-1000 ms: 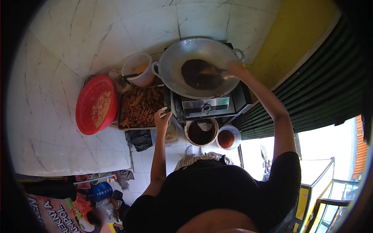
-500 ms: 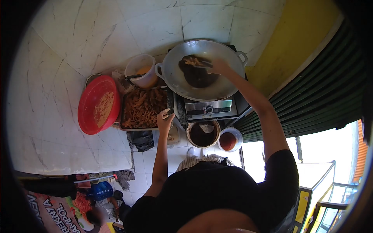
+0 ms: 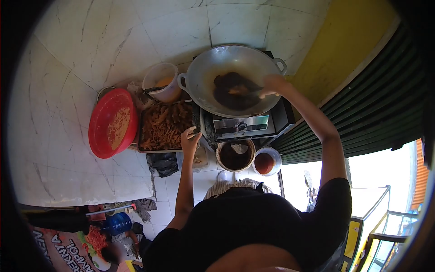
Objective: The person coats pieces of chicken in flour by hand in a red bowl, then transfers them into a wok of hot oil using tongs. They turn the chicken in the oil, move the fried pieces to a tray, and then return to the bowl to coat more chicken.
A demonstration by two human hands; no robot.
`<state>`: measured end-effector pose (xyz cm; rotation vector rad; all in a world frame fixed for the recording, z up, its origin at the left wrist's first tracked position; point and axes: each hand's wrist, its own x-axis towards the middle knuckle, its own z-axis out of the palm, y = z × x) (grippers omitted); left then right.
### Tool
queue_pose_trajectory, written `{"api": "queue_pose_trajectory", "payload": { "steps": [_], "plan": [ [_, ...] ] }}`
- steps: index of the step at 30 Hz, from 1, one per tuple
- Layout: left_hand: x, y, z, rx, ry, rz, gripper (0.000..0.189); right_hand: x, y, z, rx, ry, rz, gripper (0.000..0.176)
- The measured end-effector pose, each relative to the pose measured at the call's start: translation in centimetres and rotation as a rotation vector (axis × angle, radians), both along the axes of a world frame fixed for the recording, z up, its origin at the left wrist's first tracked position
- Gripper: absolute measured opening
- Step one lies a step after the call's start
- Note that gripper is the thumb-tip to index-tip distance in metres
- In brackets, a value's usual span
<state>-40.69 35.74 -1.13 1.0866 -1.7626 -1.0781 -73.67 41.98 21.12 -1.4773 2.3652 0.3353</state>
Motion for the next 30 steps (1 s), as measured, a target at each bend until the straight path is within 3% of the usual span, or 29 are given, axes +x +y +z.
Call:
{"api": "queue_pose_trajectory", "payload": {
  "steps": [7, 17, 19, 22, 30],
  "plan": [
    [0.0, 0.0, 0.2, 0.012, -0.003, -0.006, 0.039, -3.0, -1.2, -2.0, -0.145, 0.212, -0.077, 0.035],
    [-0.2, 0.3, 0.4, -0.008, 0.012, 0.040, 0.036, -2.4, -7.3, -7.0, -0.340, 0.092, -0.061, 0.037],
    [-0.2, 0.3, 0.4, -0.004, 0.017, 0.040, 0.036, -1.8, -8.1, -7.7, -0.430, 0.088, 0.033, 0.040],
    [-0.2, 0.4, 0.5, 0.011, 0.024, 0.038, 0.037, -0.1, -7.5, -5.5, -0.222, -0.141, -0.041, 0.038],
    [0.0, 0.0, 0.1, 0.035, 0.027, -0.004, 0.042, 1.9, -2.5, -1.0, -0.044, -0.080, 0.077, 0.030]
  ]
}}
